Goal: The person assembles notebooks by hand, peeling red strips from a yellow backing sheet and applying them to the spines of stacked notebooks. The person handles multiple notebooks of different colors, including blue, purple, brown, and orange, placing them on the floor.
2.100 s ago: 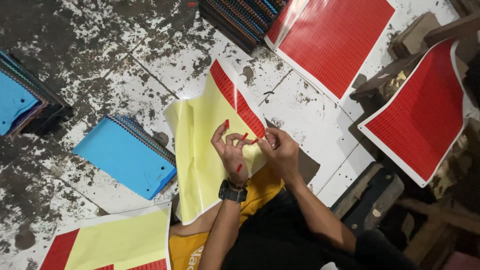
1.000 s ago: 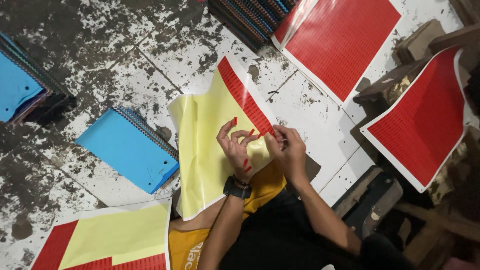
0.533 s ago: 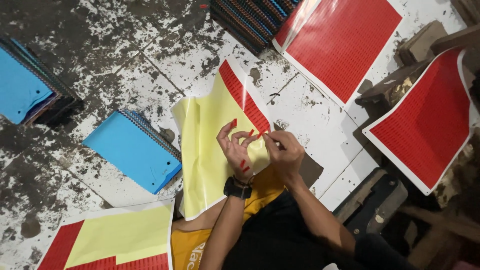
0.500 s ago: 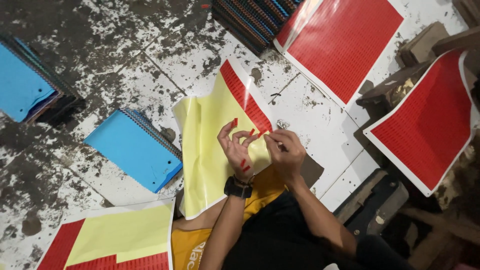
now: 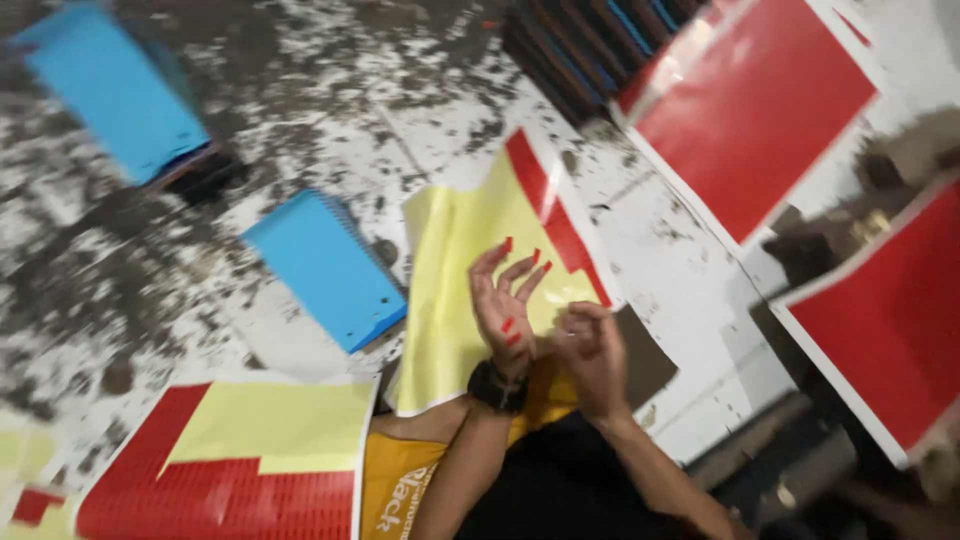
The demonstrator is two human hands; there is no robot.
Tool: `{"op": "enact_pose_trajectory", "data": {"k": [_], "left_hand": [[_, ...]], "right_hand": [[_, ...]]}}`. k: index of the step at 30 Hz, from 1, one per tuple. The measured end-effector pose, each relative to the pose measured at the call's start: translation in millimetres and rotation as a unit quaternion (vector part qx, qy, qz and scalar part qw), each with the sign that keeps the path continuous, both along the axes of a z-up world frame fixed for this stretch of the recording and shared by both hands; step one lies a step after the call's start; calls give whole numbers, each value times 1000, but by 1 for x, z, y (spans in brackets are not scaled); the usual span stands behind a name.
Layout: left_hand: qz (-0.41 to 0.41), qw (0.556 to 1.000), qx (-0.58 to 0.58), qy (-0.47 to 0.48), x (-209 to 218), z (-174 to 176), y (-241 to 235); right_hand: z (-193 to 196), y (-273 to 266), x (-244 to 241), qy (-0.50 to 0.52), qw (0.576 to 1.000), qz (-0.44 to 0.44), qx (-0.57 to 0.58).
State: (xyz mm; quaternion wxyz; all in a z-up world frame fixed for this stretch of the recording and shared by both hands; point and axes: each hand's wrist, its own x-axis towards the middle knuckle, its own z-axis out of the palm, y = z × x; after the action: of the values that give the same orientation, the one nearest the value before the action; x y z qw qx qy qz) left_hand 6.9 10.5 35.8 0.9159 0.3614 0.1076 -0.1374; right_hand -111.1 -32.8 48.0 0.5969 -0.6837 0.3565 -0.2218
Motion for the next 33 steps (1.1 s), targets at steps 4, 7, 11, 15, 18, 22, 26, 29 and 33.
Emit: {"op": "enact_pose_trajectory", "data": {"k": [4, 7, 11, 15, 18, 22, 26, 29, 33], "left_hand": [[-16, 991, 111, -77, 18, 63, 71], [-20, 965, 223, -135, 23, 97, 123], [-58, 899, 390, -190, 20, 127, 168], [-47, 885, 424, -189, 13, 121, 192], [-44, 880, 442, -169, 11, 113, 197], [-23, 876, 430, -216, 12, 87, 206], [-10, 826, 458, -329, 25, 70, 215], [5, 786, 510, -349, 34, 44, 217], [21, 751, 540, -379, 54, 46, 220]], "right_hand": [[34, -22, 41, -14, 994, 91, -62], [93, -7, 84, -27, 943, 270, -191], [120, 23, 117, -72, 874, 438, -196], [117, 40, 129, -90, 832, 515, -185], [118, 52, 135, -83, 819, 541, -171], [103, 58, 140, -62, 815, 548, -181], [87, 60, 149, -30, 817, 553, -162], [88, 68, 164, 1, 816, 559, -150], [88, 74, 189, 0, 812, 563, -157]]}}
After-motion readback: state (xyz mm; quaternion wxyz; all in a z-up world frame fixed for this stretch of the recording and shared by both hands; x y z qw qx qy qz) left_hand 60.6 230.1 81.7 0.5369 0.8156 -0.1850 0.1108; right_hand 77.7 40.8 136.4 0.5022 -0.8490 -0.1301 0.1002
